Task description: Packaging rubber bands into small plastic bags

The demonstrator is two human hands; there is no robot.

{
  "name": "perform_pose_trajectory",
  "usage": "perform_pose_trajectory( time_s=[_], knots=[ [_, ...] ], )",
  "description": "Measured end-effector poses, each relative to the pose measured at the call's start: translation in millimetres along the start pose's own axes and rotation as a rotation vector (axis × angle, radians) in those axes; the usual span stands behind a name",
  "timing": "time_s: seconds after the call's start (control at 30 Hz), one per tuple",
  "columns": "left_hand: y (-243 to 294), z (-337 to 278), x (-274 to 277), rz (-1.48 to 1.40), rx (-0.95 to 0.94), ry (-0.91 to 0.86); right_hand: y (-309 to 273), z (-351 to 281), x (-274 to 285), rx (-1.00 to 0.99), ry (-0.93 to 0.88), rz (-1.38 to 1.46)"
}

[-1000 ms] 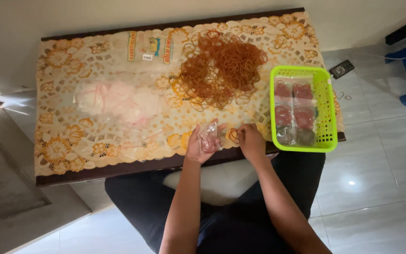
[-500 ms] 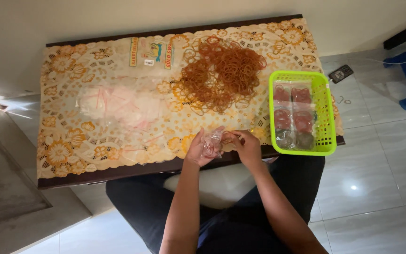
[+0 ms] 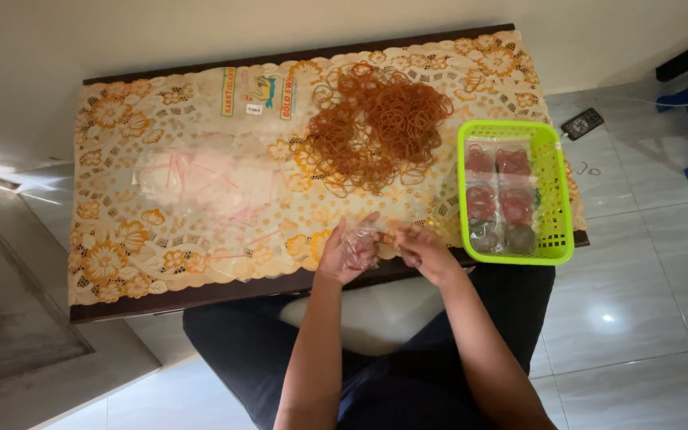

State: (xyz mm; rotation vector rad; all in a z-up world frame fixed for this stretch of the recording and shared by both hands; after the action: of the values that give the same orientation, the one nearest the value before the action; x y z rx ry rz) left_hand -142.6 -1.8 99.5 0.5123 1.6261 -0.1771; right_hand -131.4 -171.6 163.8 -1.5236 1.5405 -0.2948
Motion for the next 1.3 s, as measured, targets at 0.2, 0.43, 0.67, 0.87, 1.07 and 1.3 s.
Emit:
perform_pose_trajectory(
  time_s=[0.2, 0.43, 0.67, 0.87, 1.07, 1.3],
  knots=[
    [3, 1, 2, -0.072, -0.036, -0.014, -7, -9, -20, -0.121, -0.007, -0.37],
    [4, -5, -27, -0.025, -0.047, -0.032, -2, -5, -20, -0.138, 0.037, -0.4],
    [-3, 2, -1, 0.047, -0.002, -0.01, 15, 11, 1, -0.145, 0.046, -0.401],
    [-1, -3, -26, 0.085, 0.022, 0.017, 31, 22, 11, -0.158, -0.013, -0.468],
    [1, -6, -29, 0.075, 0.053, 0.06, -13, -9, 0, -0.042, 0.023, -0.328],
    [5, -3, -32, -0.11, 0.082, 0.06, 18, 27, 56, 0.127, 0.074, 0.07]
  ],
)
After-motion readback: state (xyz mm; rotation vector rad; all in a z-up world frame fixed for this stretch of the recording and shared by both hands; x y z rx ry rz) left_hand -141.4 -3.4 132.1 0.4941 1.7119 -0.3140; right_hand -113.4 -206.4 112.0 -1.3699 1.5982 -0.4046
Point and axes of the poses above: each hand's wrist, its own z-axis towards the middle knuckle, its own x-axis out of the back of the hand, y = z × x, the point moved 5 cm from there along z, towards the middle knuckle, and after that the axes turned 10 degrees about -x, right-handed, at the moved point
